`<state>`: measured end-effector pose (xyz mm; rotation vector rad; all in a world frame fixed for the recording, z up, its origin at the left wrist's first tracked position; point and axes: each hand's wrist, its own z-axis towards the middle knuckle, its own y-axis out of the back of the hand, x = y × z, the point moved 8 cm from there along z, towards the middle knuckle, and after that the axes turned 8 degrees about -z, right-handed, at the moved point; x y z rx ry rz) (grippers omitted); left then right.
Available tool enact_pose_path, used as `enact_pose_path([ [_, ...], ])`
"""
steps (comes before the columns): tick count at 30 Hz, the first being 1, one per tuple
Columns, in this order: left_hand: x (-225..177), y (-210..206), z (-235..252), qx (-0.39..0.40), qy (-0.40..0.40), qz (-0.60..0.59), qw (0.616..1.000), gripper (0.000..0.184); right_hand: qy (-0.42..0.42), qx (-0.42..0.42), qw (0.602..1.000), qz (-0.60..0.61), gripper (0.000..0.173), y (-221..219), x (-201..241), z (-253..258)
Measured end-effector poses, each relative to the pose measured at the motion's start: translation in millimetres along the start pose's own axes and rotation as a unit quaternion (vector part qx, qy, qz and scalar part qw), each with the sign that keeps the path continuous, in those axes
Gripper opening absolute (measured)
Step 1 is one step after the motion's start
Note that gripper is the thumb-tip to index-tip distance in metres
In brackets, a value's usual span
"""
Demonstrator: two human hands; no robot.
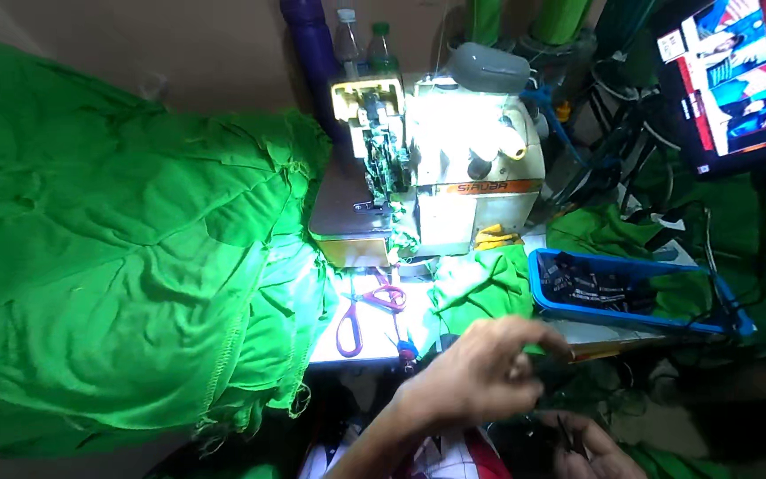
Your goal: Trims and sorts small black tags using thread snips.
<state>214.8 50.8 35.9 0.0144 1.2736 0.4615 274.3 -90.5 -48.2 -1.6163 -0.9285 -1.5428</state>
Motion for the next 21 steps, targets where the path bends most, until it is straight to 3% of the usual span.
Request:
enact_pose_path([
  [2, 5, -2, -30, -0.020, -0.023, -0.047, 0.998, 0.037, 0.023, -0.012, 0.999, -0.031, 0.020, -9, 16, 5],
  [7, 7, 2, -70, -0.070, -0.036, -0.100, 0.992, 0.034, 0.026, 0.021, 0.997, -0.065, 0.020, -41, 24, 9],
  [12, 14, -1, -88, -0.046, 0.007, -0.190, 0.981, 0.038, 0.041, 0.014, 0.997, -0.063, 0.023, -44, 37, 7],
  [17, 22, 7, -106, -0.083, 0.057, -0.203, 0.974, 0.038, 0.058, -0.018, 0.996, -0.071, 0.017, -39, 43, 25],
  [21, 24, 14, -118, -0.097, 0.064, -0.229, 0.966, 0.033, 0.084, 0.007, 0.993, -0.078, 0.014, -47, 45, 35],
])
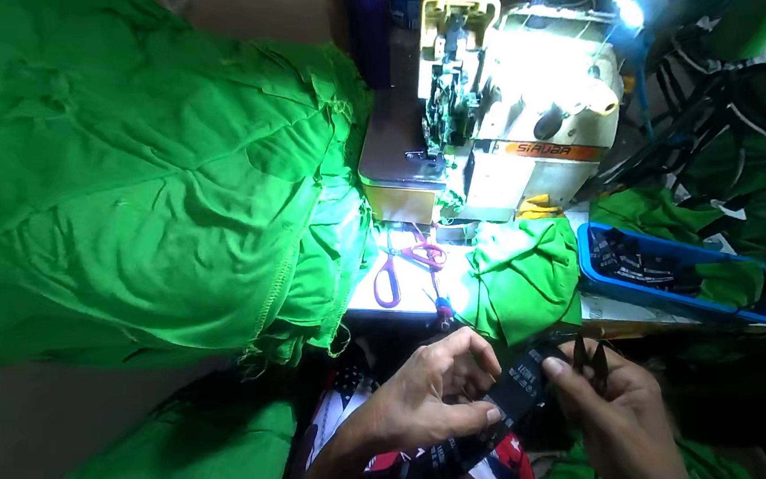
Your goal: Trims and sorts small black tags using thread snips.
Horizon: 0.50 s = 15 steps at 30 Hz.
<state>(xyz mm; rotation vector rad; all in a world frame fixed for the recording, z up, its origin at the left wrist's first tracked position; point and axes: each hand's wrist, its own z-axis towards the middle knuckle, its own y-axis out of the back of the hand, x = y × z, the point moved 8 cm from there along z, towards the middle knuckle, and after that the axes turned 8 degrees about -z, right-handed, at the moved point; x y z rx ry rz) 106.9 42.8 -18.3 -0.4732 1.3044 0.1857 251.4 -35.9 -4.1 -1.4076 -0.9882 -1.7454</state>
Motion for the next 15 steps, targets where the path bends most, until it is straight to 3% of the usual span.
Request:
enact_pose_path([
  [4, 2, 6, -4, 0.001, -0.010, -0.016, 1.000, 0.025, 0.007, 0.017, 1.000, 0.000, 0.014, -7, 0, 4],
  [12, 4, 4, -4, 0.028, -0.008, -0.032, 0.999, 0.029, -0.004, 0.029, 1.000, 0.004, 0.016, -11, -5, 5],
  [15, 3, 7, -5, 0.034, -0.020, -0.020, 0.999, 0.035, -0.012, 0.081, 0.997, -0.010, 0.002, -15, -10, -2],
])
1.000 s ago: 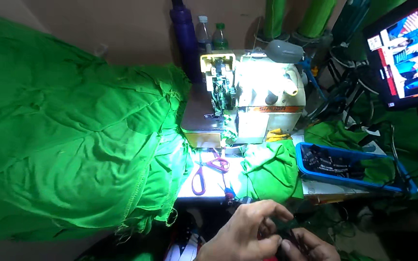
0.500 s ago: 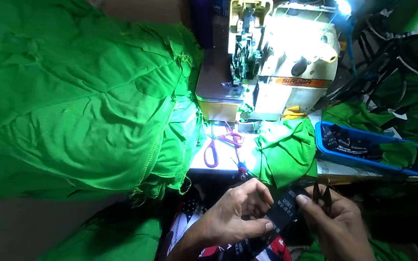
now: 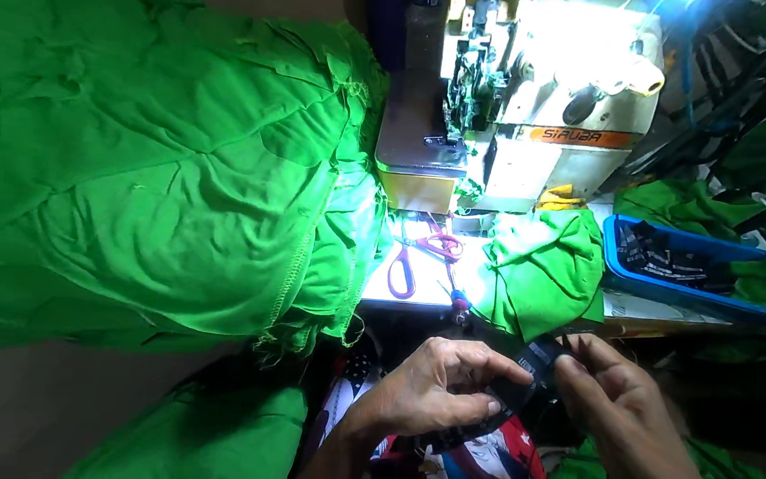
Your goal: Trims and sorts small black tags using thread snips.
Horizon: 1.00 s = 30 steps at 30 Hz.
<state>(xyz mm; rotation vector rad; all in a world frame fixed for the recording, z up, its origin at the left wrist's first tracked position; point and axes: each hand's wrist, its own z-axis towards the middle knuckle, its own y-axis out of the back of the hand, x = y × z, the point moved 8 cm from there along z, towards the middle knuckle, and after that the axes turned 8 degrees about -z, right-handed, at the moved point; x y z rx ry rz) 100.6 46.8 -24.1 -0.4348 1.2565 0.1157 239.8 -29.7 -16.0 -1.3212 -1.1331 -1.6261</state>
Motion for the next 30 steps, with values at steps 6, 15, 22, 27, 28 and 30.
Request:
enact_pose_path([
  [6, -6, 15, -2, -0.010, -0.033, 0.009, 0.999, 0.042, -0.096, 0.098, 0.991, -0.010, 0.022, -11, -26, -27],
  [15, 2, 9, 0, -0.014, -0.014, 0.028, 0.999, 0.041, -0.104, 0.117, 0.986, 0.065, 0.008, -29, -32, -26],
  [22, 7, 5, 0, -0.023, 0.010, 0.034, 0.999, 0.041, -0.123, 0.106, 0.983, 0.088, 0.009, -38, -33, -20],
  [27, 8, 6, -2, -0.025, 0.011, 0.039, 0.999, 0.041, -0.129, 0.076, 0.980, 0.133, 0.017, -37, -37, -20],
  [28, 8, 6, -2, -0.026, 0.010, 0.037, 0.999, 0.041, -0.131, 0.067, 0.979, 0.138, 0.018, -37, -38, -20],
  [30, 9, 6, -3, -0.026, 0.013, 0.035, 0.999, 0.040, -0.133, 0.058, 0.978, 0.147, 0.019, -36, -41, -21],
])
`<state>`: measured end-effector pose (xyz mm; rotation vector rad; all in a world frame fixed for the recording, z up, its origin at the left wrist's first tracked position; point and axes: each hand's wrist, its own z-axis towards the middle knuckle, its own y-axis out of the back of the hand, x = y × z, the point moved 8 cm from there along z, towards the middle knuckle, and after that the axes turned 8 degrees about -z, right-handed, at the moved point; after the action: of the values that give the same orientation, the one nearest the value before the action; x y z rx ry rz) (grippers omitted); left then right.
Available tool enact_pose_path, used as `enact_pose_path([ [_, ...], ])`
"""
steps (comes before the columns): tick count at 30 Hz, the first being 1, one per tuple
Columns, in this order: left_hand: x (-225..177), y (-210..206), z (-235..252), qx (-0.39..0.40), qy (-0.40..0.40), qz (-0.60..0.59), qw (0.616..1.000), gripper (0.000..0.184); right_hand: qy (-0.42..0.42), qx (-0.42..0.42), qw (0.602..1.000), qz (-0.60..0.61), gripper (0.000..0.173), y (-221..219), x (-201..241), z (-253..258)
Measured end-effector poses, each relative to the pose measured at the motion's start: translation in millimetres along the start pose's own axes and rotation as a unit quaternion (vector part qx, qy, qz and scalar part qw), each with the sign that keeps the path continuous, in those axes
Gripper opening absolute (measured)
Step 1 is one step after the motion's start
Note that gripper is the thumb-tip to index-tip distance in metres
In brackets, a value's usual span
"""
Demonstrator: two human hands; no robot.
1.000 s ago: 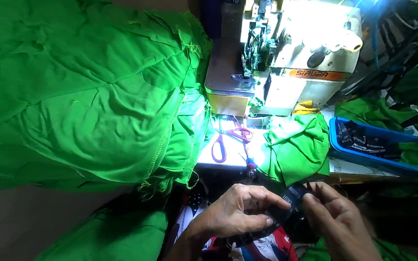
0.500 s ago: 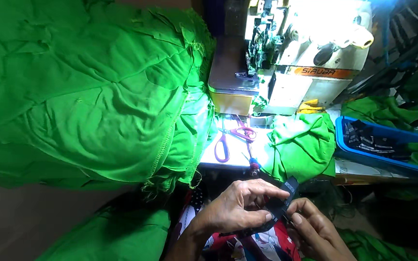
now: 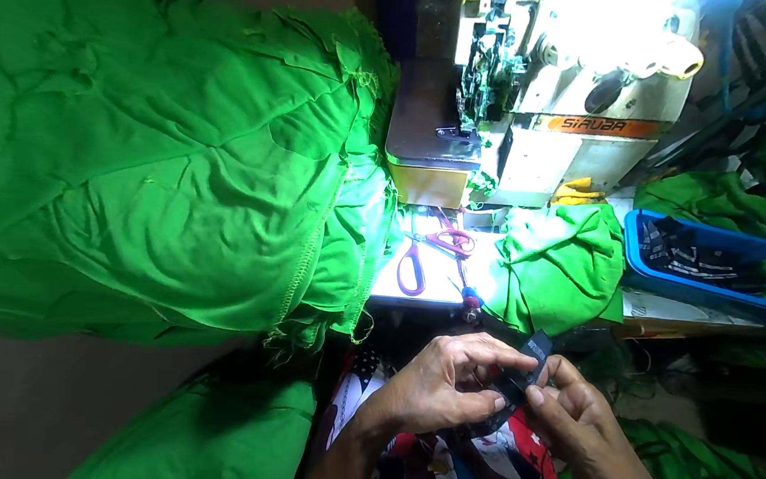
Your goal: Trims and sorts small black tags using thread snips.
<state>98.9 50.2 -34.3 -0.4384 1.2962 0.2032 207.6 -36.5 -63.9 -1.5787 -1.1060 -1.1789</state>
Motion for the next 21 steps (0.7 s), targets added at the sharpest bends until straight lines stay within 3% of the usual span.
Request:
enact_pose_path([
  [21, 11, -9, -2, 0.026, 0.029, -0.005, 0.999, 0.042, -0.024, 0.023, 0.999, 0.029, 0.017, -5, -9, 3],
])
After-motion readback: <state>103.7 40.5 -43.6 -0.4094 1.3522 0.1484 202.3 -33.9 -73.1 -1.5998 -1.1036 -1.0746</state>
